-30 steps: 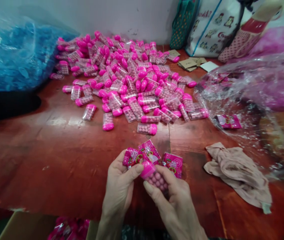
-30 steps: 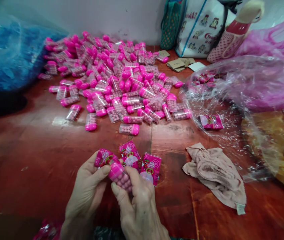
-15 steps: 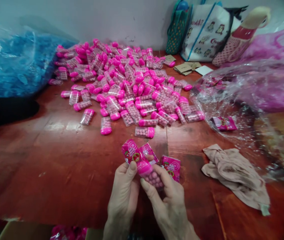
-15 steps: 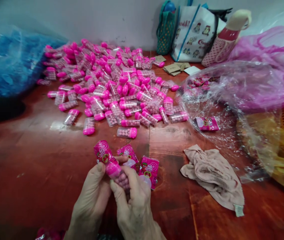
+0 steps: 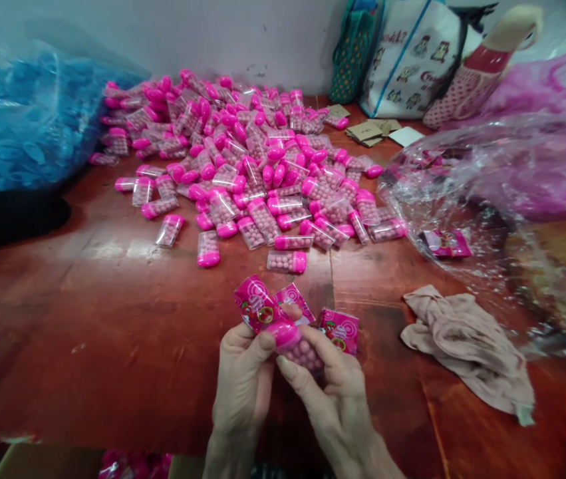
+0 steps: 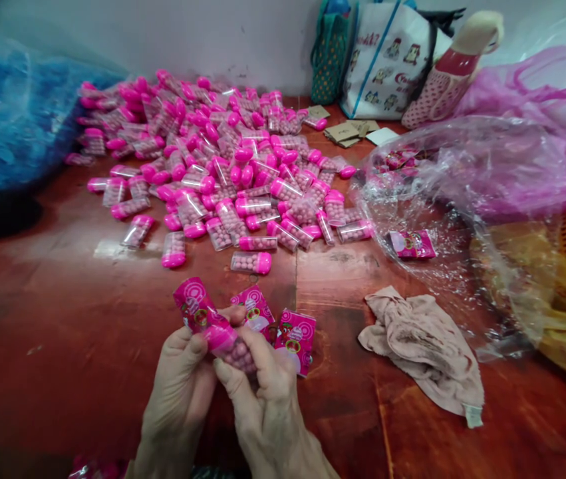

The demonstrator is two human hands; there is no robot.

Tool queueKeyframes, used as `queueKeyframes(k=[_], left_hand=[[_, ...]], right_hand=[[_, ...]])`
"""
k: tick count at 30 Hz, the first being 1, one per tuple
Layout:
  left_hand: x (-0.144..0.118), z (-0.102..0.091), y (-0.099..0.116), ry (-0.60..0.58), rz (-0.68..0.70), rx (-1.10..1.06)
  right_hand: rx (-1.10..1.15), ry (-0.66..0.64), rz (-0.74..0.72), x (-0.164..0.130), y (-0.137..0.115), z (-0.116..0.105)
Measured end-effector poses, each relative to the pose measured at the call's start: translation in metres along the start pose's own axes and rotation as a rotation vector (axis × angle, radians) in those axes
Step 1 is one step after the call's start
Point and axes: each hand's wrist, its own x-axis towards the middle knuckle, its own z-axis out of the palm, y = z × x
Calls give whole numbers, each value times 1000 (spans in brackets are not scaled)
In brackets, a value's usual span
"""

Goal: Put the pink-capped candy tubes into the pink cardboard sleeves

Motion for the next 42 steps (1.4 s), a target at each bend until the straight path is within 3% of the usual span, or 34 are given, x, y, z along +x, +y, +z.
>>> queueKeyframes(k=[3,5,12,16,21,23,25,29,32,35,39,42], left_hand=[[1,0,-1,-20,16,-7],[2,-1,-1,-39,18,-16],[-2,-5,2,-127,-130,-21],[-4,-3,-1,-117,-71,-23],[-1,3,-6,17,106,-7],[1,2,-6,18,148,-3],[3,0,-6,-22,123,-8],[2,-4,-4,-121,-76,-42],[-2,-3,-5,-143,-78,-41],[-6,0,-7,-97,-85,-62],[-2,3,-5,50,-52,-109],[6,2,-1,140,27,-102]], right_hand=[[-87,94,-210,-1,0,3],[-91,85,-271,-1,-3,2],[271,-127,99,13,-12,-16],[321,-191,184,14,-10,-16],[1,43,-146,5,-5,-3],[-53,47,-199,5,-5,-2],[2,-6,-161,8,-6,-6],[184,-202,59,14,-8,-14],[191,-211,133,13,-7,-13],[135,-129,62,10,-5,-10],[7,-65,-14,8,0,-11],[-229,-181,-72,6,6,-11]])
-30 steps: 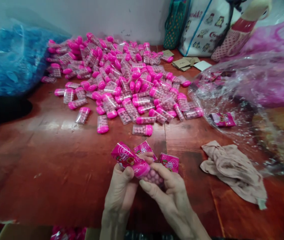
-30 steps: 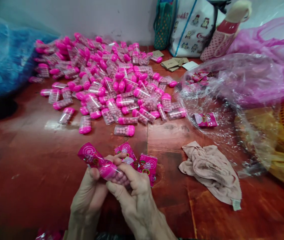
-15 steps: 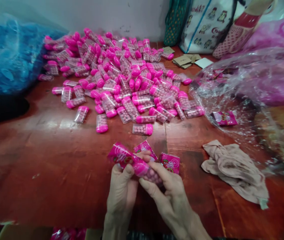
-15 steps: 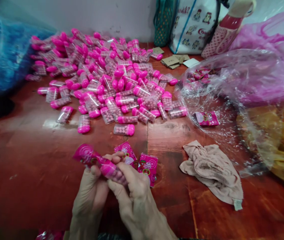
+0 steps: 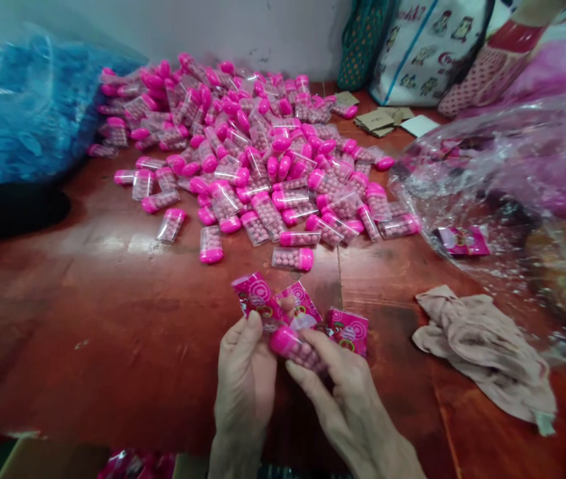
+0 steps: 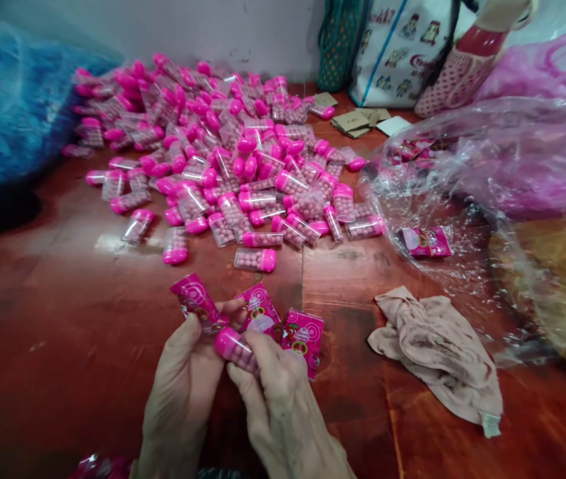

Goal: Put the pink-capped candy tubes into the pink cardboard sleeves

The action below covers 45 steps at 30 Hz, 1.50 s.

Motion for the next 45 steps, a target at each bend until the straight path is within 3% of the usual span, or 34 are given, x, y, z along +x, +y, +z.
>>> queueKeyframes(k=[3,6,8,11,14,18,21,27,33,37,40,42,45], left_hand=[[7,-4,5,82,119,-6],[8,-9,8,138,164,-5],[6,-11,8,172,151,0],[-1,-10,4,175,82,0],[-11,-8,-1,97,-15,-2],[-18,-4,-4,43,-28,25],[-17,-5,-1,17,5,31],[-2,-18,23,40,162,72],[6,-37,35,-50,67,244],[4,-42,33,-125,28,279],[2,-45,33,-260,35,345],[-1,-46,33,-323,93,402],[-7,-41,32,-298,254,433]], right_hand=[[-321,-63,-133,0,0,8],[-589,61,-209,2,-7,18],[-638,169,-214,4,-13,20],[-537,282,-227,8,-19,19],[-353,349,-255,13,-21,17],[-91,434,-258,20,-22,15],[40,423,-251,22,-24,12],[79,315,-214,20,-19,4],[80,176,-142,17,-16,1],[118,196,-82,19,-17,1],[160,228,-148,21,-15,-1],[181,246,-205,21,-14,-1],[175,259,-244,19,-13,2]])
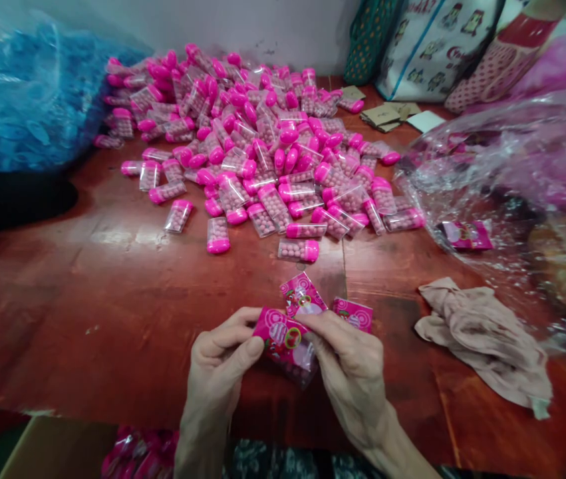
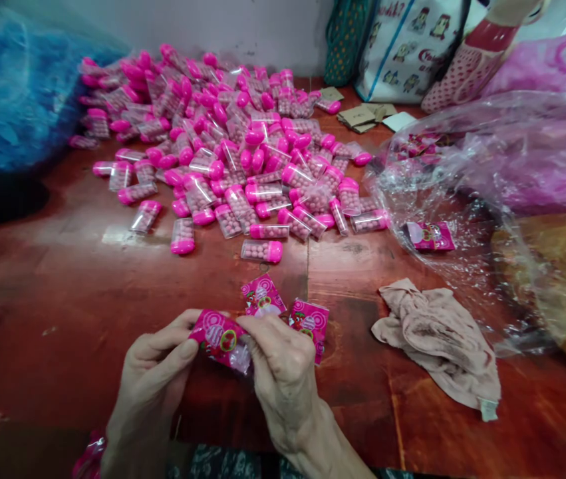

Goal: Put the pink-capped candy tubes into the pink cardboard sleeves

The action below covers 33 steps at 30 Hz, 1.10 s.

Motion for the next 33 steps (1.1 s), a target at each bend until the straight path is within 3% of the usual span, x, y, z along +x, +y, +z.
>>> queueKeyframes(k=[2,6,10,12,16,20,23,28,30,33], left_hand=[[-2,6,2,81,72,7],[-6,11,6,158,93,13],[-9,-1,8,312,196,31],[-10,-8,7,289,199,59],[-9,-11,3,187,149,42],[-9,-1,3,130,123,52],[-11,9,4,90,86,35],[-13,14,0,111,26,-2],[-14,10,-3,140,-9,11],[-12,3,-8,266,-12,-5]], right_hand=[[-32,-17,0,-4,1,2],[-143,-71,-10,-13,9,1],[-91,22,177,-14,11,-9],[-19,45,228,-11,5,-12],[-17,-13,161,-4,-9,-7],[2,-37,158,-2,-14,-3],[-57,-65,36,-4,-10,-4],[-178,-87,-98,-14,-3,-5],[-195,-53,-54,-16,-3,-7],[-212,112,95,-15,-5,-11]])
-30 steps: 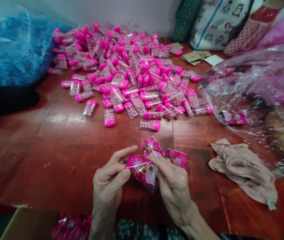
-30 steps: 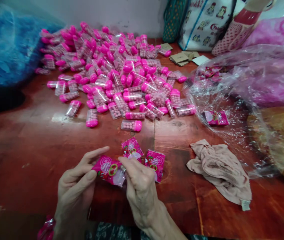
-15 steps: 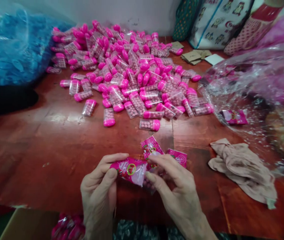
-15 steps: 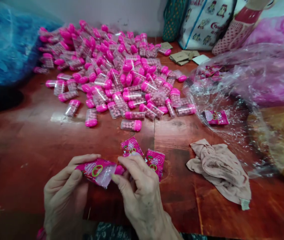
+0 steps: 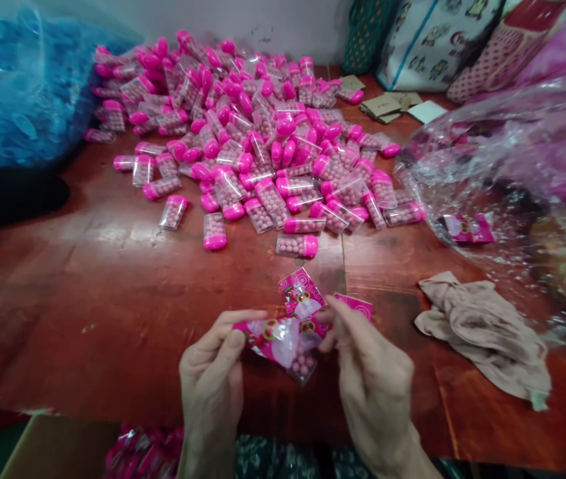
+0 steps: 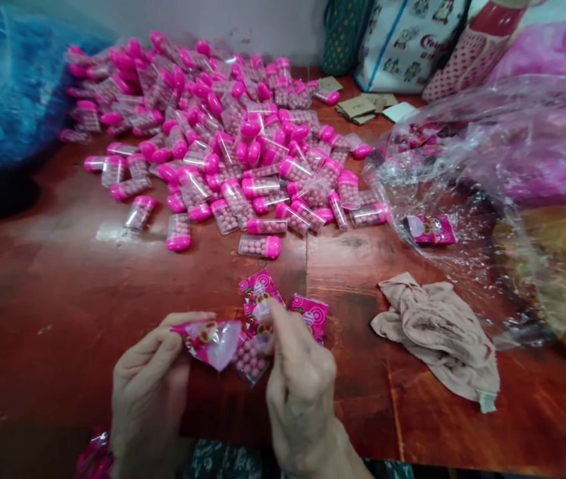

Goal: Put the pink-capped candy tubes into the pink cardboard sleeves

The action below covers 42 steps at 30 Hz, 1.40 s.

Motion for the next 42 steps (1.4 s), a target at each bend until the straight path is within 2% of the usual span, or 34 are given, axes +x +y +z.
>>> queueKeyframes(k=[2,3,7,12,16,24,27,31,34,37,40,42], left_hand=[[2,-3,0,89,29,-20],[2,-4,0,106,44,-23],[0,1,3,85,11,-29],[5,-1,0,105,-79,-127],[11,-9,-1,169,-10,-113],[-1,2,1,76,-69,-90],[-3,6,-1,12,-66,-117],[-3,9,-2,14,-108,-106],[-2,9,-3,59,-171,-121],[5,2,-5,108,-230,-178],[17,-13,-6,263,-106,-225],[23,-23,-4,311,-31,-202]], right_hand=[[47,21,89,2,-4,0],[95,-13,100,3,-7,1],[264,-186,44,5,-20,14],[270,-158,16,4,-22,18],[301,-133,28,0,-19,17],[328,-223,184,-3,-17,35],[391,-200,206,0,-16,35],[381,-202,147,-1,-16,35],[381,-209,15,-7,-17,34],[321,-142,-108,-13,-15,27],[220,-112,-139,-20,-9,17],[109,-130,-158,-26,-4,14]])
